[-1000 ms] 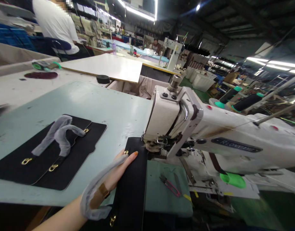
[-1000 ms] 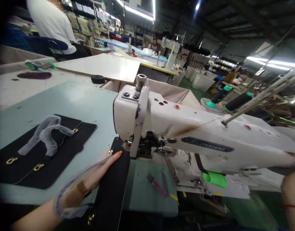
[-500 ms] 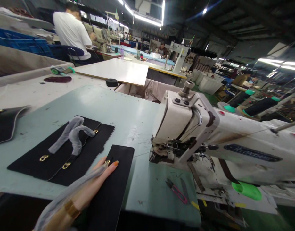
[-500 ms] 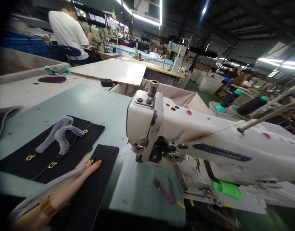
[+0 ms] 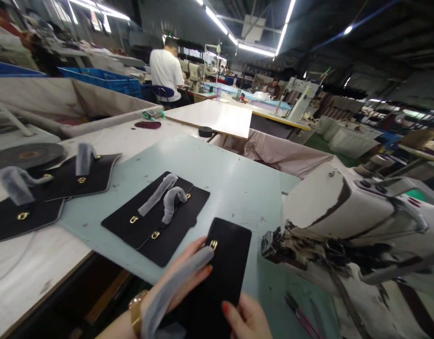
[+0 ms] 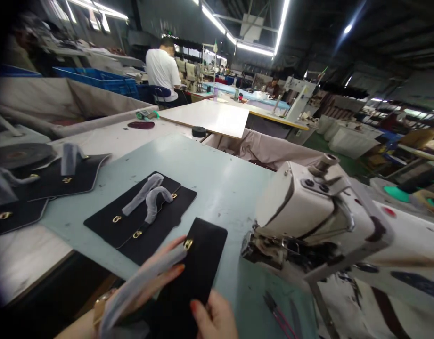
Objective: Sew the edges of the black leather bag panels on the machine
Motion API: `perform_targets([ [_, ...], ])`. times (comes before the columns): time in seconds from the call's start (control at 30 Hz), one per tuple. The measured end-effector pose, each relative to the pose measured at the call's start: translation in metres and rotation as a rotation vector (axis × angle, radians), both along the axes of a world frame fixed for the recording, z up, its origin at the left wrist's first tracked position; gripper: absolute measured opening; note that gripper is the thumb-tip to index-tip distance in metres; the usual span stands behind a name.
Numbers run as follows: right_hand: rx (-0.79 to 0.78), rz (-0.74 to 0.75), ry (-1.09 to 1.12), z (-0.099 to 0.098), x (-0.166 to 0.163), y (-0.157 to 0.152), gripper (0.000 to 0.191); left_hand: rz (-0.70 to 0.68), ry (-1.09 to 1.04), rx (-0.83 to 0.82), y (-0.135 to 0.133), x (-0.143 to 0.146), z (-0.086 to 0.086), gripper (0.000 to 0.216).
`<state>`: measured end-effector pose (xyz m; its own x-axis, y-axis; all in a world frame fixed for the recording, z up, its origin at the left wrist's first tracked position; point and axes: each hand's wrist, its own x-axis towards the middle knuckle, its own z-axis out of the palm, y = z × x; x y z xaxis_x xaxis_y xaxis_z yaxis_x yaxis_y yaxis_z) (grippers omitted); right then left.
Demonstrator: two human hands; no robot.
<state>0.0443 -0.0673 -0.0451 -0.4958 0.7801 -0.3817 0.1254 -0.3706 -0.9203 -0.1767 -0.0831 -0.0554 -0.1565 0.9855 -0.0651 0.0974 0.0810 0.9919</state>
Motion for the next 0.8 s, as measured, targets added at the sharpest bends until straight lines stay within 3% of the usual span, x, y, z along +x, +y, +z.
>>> perform_targets([
  [0.1,0.095,-0.247,-0.01,0.006,-0.03,0.047,0.057,0.389,0.288,0.048,0.016,-0.064,-0.02,0.067],
  [0.2,0.073,-0.473,0.198,0.016,-0.049,0.079,0.05,0.453,0.403,0.039,0.045,-0.106,-0.021,0.075],
  [0.27,-0.025,-0.445,0.273,0.011,-0.053,0.079,0.06,0.376,0.4,0.034,0.063,-0.112,-0.013,0.071],
  [0.37,-0.09,-0.344,0.161,-0.015,-0.041,0.054,0.072,0.286,0.353,0.021,0.075,-0.096,0.005,0.053],
  [0.47,-0.043,-0.485,0.051,-0.043,-0.008,0.026,0.078,0.214,0.291,-0.013,0.06,-0.073,0.02,0.043],
  [0.53,-0.021,-0.614,0.029,-0.049,0.018,0.015,0.078,0.131,0.209,-0.049,0.039,-0.062,0.028,0.041],
  [0.63,-0.122,-0.596,0.101,-0.036,0.044,0.003,0.074,-0.101,0.107,-0.1,0.01,-0.051,0.037,0.035],
  [0.73,-0.276,-0.379,0.247,-0.014,0.048,-0.006,0.066,-0.297,0.15,-0.053,-0.005,-0.04,0.047,0.028],
  [0.8,-0.277,-0.266,0.31,-0.002,0.043,-0.012,0.056,-0.403,0.209,0.019,-0.007,-0.034,0.055,0.023],
])
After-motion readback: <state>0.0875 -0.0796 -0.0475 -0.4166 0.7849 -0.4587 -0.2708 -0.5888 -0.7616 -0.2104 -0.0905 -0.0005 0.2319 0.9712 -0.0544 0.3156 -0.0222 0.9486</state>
